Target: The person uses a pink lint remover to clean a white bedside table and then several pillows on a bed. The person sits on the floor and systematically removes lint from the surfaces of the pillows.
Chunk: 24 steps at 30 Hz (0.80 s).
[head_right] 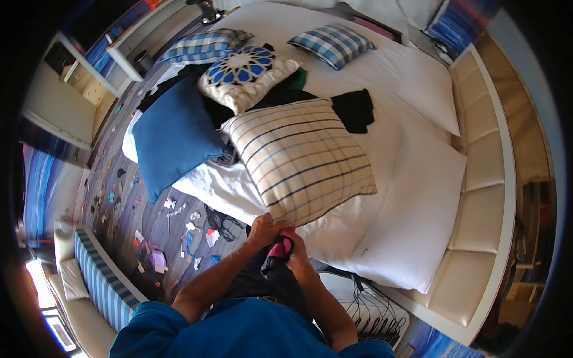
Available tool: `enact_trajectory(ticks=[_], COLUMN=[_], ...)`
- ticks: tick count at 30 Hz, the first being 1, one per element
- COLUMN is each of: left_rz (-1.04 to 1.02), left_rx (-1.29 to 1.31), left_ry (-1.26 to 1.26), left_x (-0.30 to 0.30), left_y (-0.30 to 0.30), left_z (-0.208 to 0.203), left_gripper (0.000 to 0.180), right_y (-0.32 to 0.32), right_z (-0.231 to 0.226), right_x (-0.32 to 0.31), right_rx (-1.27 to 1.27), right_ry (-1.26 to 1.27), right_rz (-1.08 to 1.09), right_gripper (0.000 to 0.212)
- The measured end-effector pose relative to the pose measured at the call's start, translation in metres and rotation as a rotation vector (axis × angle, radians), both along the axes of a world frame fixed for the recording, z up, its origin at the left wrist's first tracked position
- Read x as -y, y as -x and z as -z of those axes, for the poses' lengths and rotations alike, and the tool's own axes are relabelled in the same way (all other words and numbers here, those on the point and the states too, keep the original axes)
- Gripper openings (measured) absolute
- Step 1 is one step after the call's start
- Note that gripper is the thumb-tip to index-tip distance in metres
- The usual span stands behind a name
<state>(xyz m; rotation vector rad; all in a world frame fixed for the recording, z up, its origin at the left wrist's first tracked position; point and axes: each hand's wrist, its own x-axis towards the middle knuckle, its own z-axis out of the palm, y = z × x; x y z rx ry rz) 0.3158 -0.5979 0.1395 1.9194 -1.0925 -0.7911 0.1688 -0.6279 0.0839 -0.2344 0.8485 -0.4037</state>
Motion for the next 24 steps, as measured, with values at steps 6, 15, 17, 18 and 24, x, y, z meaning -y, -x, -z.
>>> enact_trajectory(ticks=[6,15,17,18,24], left_rz=[0.073,-0.489,-0.594,-0.570,-0.305], left_rx=[0.319,-0.599,-0.755,-0.737,-0.175], left_ry=[0.252,0.065,0.103,0.110,0.206], left_x=[0.020,0.029,0.027,0.029,0.064], left_y=[-0.055,-0.164,-0.174,-0.173,-0.194], left_z=[-0.032,-0.015,0.011,0.019,-0.061], left_gripper=[0.024,0.023,0.023,0.025,0.029], right_y=[-0.057,-0.171,-0.174,-0.179,-0.204], right_z=[-0.018,-0.096,-0.098,-0.104,-0.145], right_x=[0.025,0.040,0.046,0.055,0.135], right_rx=[0.171,-0.116,-0.223,-0.316,-0.751], right_ry=[-0.122,0.245,0.457,0.613,1.469], right_rz=[-0.011,-0.222,-0.249,-0.239,-0.125], right_gripper=[0.025,0.021,0.022,0.023,0.033])
